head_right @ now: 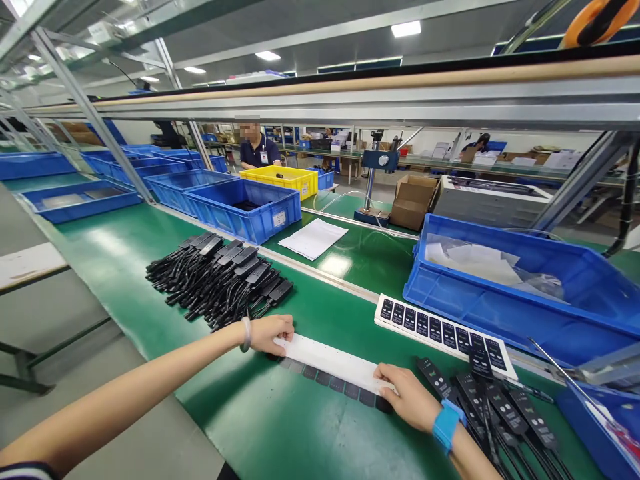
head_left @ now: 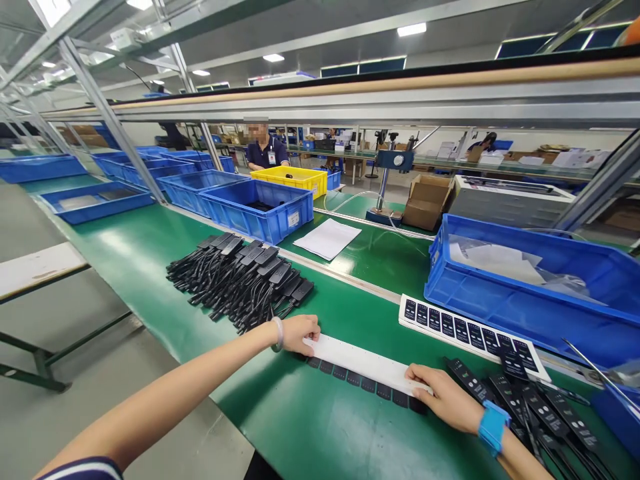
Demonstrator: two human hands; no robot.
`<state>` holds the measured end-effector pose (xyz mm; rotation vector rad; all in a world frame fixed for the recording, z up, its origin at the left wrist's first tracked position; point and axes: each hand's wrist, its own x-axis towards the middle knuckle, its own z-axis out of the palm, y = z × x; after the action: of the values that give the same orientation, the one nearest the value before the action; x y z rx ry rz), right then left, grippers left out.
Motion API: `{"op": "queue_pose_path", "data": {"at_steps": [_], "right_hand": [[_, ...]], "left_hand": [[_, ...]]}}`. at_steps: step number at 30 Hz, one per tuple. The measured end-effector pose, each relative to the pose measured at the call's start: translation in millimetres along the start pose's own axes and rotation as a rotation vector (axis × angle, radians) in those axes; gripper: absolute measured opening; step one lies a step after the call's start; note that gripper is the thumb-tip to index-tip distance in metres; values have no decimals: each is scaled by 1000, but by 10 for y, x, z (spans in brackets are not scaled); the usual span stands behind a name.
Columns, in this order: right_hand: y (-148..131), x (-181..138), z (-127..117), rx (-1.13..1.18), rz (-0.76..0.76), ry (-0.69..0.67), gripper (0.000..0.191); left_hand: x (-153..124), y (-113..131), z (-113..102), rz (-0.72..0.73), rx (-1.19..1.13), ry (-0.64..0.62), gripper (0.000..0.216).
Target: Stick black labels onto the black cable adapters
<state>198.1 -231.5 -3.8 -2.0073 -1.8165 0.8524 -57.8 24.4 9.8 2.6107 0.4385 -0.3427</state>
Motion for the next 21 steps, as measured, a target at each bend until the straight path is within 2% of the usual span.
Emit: {"op": "queue_pose_path", "data": {"at_steps": [5,7,9,11,13,16,21], "right_hand": [[20,-88,3,170,2,32,15],[30,-91,14,320,30,95,17],[34,-74,-7,553,55,197,19],[24,-46,-77,794,72,340,21],[2,-17,-189,937,81,496,28],[-29,24,-368,951,92,667,36],[-18,94,-534,821,111,808,44]], "left_hand": [[-101,-132,148,-6,-184,202,16],[-149,-163,170,14,-278,271,19],[-213,-180,172,61,-387,320,27],[-262,-184,170,98,-500,380,45],[-260,-176,177,91,-619,471,60],[-143,-148,194,37,-821,594,59],[139,-100,145,-20,-1053,717,64]]}}
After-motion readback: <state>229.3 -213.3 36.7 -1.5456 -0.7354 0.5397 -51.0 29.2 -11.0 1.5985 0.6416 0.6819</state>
